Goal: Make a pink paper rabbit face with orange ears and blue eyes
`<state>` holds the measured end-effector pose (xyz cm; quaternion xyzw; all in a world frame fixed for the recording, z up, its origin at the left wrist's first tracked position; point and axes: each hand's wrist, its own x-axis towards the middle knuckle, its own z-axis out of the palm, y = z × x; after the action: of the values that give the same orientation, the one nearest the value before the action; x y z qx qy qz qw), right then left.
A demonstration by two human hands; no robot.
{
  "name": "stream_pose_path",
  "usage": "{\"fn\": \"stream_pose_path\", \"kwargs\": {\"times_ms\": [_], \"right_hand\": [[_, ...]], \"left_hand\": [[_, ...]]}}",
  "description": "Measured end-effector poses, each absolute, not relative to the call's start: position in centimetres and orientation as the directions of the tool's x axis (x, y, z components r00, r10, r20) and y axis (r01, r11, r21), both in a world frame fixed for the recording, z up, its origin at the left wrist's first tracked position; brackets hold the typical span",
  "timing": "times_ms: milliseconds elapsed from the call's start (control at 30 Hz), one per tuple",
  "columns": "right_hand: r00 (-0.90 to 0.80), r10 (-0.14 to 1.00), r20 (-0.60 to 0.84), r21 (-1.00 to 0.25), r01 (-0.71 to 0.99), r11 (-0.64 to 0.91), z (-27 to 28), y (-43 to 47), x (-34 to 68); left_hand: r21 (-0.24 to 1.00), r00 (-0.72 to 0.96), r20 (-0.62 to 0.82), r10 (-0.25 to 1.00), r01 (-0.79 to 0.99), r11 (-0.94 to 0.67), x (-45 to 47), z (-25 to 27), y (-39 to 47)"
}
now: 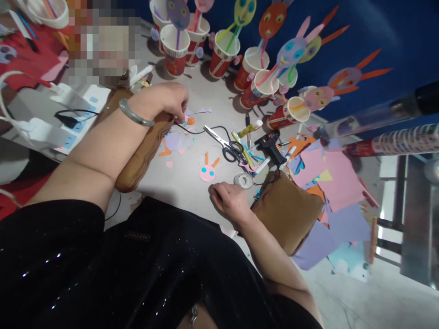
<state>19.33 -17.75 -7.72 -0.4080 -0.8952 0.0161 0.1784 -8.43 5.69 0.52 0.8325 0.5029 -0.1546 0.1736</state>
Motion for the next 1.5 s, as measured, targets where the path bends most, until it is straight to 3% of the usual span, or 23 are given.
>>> {"fn": "stream_pose_path", "kwargs": {"times_ms": [400, 833, 1267, 1500], "right_hand": [[-0.61, 0.715, 0.341, -0.162, 0.712, 0.684, -7.6, -17.7, 19.2], [-0.586, 0.749, 0.309, -0.204, 0.728, 0.654, -7.6, -17.8, 19.3], [-0.584, 0.742, 0.328, -0.203, 0.723, 0.66, -7.5, -17.7, 19.1], [-0.586, 0.742, 0.325, -0.207, 0.721, 0.661, -7.5, -17.6, 19.1]], "left_hand": [[0.178, 0.479, -0.446, 0.756, 0.875, -0.449, -8.5, 1.1, 5.3], [0.393, 0.481, -0.372, 0.794, 0.857, -0.335, -9.5, 1.8, 5.8], [0.375, 0.368, -0.419, 0.83, 0.903, -0.211, -8.9, 1.2, 6.7], [0.247, 0.281, -0.407, 0.869, 0.95, -0.191, -8.9, 1.5, 6.6]]}}
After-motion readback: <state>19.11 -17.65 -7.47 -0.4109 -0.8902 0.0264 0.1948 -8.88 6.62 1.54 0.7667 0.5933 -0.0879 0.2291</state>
